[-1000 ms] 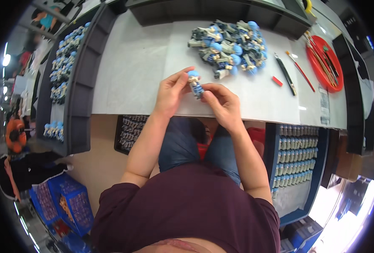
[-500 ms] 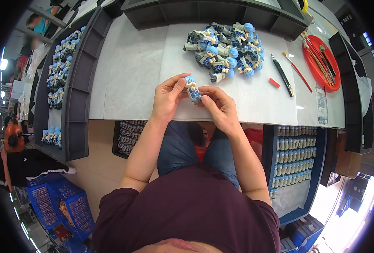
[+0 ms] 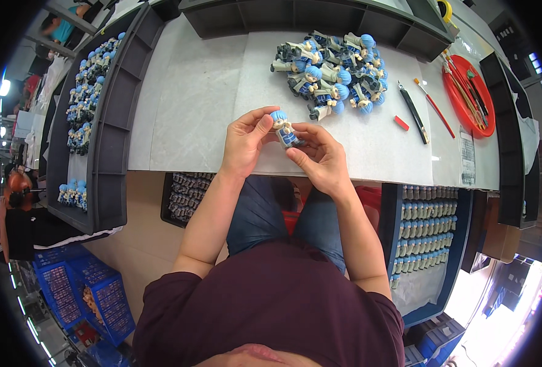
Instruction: The person assembles small blue and white figurines at a workstation. They pick up individual figurines, use a red sanding block to smooth parts, and use a utility knife to trim excess material. The person places the finished figurines into a blue tray.
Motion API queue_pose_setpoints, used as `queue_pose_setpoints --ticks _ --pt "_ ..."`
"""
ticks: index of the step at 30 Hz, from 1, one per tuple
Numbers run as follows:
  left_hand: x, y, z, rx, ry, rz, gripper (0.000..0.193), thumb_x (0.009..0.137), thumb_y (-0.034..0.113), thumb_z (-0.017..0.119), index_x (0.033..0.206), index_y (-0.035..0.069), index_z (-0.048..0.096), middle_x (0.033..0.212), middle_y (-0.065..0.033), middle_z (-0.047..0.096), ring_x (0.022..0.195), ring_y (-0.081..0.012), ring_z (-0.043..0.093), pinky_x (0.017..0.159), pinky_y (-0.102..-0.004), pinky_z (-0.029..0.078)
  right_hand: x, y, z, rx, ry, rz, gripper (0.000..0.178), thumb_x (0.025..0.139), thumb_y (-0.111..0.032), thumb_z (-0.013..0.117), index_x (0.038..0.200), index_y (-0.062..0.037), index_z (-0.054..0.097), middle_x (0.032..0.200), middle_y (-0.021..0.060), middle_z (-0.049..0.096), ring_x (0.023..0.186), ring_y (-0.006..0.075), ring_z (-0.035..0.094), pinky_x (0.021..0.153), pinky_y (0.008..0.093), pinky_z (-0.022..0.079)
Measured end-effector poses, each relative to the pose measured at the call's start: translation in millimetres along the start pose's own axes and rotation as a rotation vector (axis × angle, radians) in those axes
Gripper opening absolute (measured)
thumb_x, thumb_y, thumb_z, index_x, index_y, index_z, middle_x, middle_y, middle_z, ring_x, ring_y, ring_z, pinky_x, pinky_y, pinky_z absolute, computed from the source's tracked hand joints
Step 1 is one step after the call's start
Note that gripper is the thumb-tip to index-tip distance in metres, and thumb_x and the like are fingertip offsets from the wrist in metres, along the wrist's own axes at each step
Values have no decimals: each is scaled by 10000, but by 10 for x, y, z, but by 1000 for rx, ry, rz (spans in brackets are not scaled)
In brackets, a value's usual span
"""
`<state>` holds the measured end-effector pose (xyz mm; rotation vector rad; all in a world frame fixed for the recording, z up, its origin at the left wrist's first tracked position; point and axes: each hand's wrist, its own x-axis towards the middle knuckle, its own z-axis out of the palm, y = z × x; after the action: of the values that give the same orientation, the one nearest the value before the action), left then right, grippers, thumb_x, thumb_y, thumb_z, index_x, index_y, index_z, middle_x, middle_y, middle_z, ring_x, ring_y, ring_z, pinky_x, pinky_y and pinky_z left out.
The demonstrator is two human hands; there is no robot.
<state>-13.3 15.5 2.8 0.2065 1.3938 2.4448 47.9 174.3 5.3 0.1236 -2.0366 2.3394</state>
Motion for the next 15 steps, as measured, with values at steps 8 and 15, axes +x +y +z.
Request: queue_pose_setpoints --ticks 8,15 --pt "-4 27 17 9 3 -9 243 887 129 603 1084 -14 612 944 -100 658 841 -168 634 728 -324 543 -1 31 -27 -6 -9 -19 438 806 4 666 1196 21 467 1092 137 557 999 165 567 868 291 485" --pt "-11 27 13 0 -5 16 247 844 77 650 1065 -24 608 939 -113 653 844 -173 633 748 -320 546 9 17 -26 62 -44 11 402 843 6 613 1212 28 454 1113 141 547 1022 161 552 869 282 480"
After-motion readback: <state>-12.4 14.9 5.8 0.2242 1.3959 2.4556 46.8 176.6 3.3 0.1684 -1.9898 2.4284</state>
